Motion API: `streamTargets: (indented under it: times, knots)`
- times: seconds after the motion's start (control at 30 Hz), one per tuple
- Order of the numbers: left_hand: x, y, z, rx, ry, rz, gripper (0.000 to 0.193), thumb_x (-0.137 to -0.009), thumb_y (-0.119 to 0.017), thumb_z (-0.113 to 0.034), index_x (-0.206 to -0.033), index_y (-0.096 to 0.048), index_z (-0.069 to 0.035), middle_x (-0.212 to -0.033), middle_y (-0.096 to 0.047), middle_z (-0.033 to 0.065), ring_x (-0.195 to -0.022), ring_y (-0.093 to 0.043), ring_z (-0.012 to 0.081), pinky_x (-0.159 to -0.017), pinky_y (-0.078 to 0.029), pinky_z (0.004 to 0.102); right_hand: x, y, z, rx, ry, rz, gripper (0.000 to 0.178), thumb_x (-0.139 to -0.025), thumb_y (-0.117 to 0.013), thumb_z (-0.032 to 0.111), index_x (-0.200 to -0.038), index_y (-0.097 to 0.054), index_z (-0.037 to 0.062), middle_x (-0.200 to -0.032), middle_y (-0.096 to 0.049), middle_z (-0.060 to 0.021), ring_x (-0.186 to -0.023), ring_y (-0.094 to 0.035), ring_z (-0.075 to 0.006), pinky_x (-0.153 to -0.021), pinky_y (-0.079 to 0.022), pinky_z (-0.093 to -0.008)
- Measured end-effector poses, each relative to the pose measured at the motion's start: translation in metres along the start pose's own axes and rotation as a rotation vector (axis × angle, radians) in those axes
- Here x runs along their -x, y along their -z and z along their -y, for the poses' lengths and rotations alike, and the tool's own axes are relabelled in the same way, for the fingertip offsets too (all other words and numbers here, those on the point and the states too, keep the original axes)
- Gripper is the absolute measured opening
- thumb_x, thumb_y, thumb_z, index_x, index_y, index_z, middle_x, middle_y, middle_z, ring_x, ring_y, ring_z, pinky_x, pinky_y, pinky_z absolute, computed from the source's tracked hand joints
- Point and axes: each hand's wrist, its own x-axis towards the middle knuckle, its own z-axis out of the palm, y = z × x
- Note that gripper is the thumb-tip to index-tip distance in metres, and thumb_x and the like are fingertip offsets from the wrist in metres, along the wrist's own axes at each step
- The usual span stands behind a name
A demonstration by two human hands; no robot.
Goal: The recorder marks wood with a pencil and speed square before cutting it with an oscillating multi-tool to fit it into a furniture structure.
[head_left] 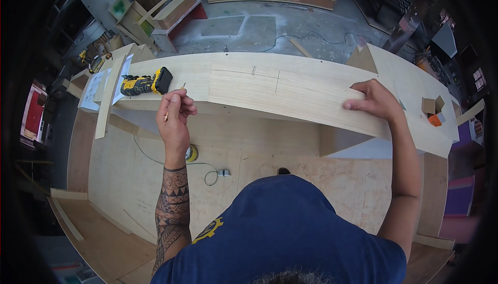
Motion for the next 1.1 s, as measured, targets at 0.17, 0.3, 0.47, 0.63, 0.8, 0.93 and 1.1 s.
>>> streamTargets:
  times: [0.17, 0.3, 0.47, 0.63, 0.8, 0.93, 1.1]
  knots:
    - [0.011, -0.011, 0.011, -0.096, 0.031, -0.016, 0.026, -0.118, -0.055, -0.022, -0.124, -0.069, 0.0, -0.099, -0.07, 0.0047, -0.085, -0.068, 0.0127, -0.077, -0.058, 0.0293, -0.069, 0.007, -0.018, 0.035, 0.049, 0.08, 0.064, -0.085, -0.091, 0.057, -0.104, -0.084, -0.0028, -0.08, -0.078, -0.0123, -0.077, -0.072, -0.0201, -0.073, -0.054, -0.0387]
    - [0.024, -0.008, 0.015, -0.197, 0.027, -0.05, 0.026, -0.118, -0.056, -0.021, -0.123, -0.071, 0.0, -0.099, -0.071, 0.0057, -0.085, -0.068, 0.0134, -0.076, -0.058, 0.0292, -0.116, -0.009, -0.023, 0.041, 0.123, 0.204, 0.063, -0.086, -0.09, 0.059, -0.103, -0.084, -0.0022, -0.078, -0.076, -0.0111, -0.075, -0.07, -0.0199, -0.072, -0.053, -0.0388]
    - [0.031, 0.002, 0.021, -0.221, 0.046, -0.182, 0.023, -0.116, -0.062, -0.02, -0.121, -0.074, 0.0, -0.097, -0.073, 0.0043, -0.084, -0.07, 0.0116, -0.078, -0.059, 0.0276, -0.149, -0.023, -0.029, 0.029, 0.112, 0.257, 0.063, -0.086, -0.089, 0.058, -0.104, -0.084, -0.0017, -0.082, -0.079, -0.0129, -0.077, -0.073, -0.0222, -0.074, -0.055, -0.0394]
    - [0.026, 0.04, 0.013, -0.347, -0.068, -0.382, 0.021, -0.114, -0.064, -0.019, -0.121, -0.074, -0.001, -0.098, -0.073, 0.0039, -0.086, -0.069, 0.0103, -0.079, -0.058, 0.0269, -0.153, -0.037, -0.033, 0.029, 0.121, 0.27, 0.06, -0.084, -0.091, 0.056, -0.105, -0.083, 0.0001, -0.087, -0.08, -0.0162, -0.083, -0.077, -0.0261, -0.079, -0.057, -0.0414]
    - [-0.026, 0.132, 0.004, -0.836, -0.169, -0.607, 0.029, -0.109, -0.071, -0.019, -0.131, -0.073, -0.001, -0.111, -0.077, 0.0064, -0.103, -0.071, 0.0154, -0.094, -0.057, 0.0305, -0.149, -0.045, -0.038, 0.046, 0.144, 0.087, 0.059, -0.079, -0.096, 0.048, -0.105, -0.078, -0.002, -0.085, -0.076, -0.0169, -0.079, -0.071, -0.0296, -0.076, -0.055, -0.0436]
    - [-0.065, 0.261, -0.018, -1.279, -0.118, -0.651, 0.049, -0.101, -0.079, -0.028, -0.138, -0.069, 0.002, -0.124, -0.077, 0.0216, -0.114, -0.074, 0.0324, -0.103, -0.057, 0.0417, -0.142, -0.051, -0.03, 0.064, 0.196, -0.046, 0.053, -0.077, -0.098, 0.042, -0.099, -0.08, -0.0025, -0.091, -0.074, -0.0194, -0.087, -0.071, -0.0373, -0.082, -0.055, -0.0472]
    - [-0.124, 0.397, -0.057, -1.816, 0.028, -0.586, 0.08, -0.094, -0.083, -0.048, -0.147, -0.062, 0.008, -0.137, -0.071, 0.0335, -0.131, -0.068, 0.0481, -0.109, -0.054, 0.0532, -0.13, -0.059, -0.027, 0.101, 0.213, -0.264, 0.038, -0.079, -0.097, 0.031, -0.094, -0.081, -0.0003, -0.092, -0.069, -0.0146, -0.096, -0.066, -0.0336, -0.086, -0.053, -0.0445]
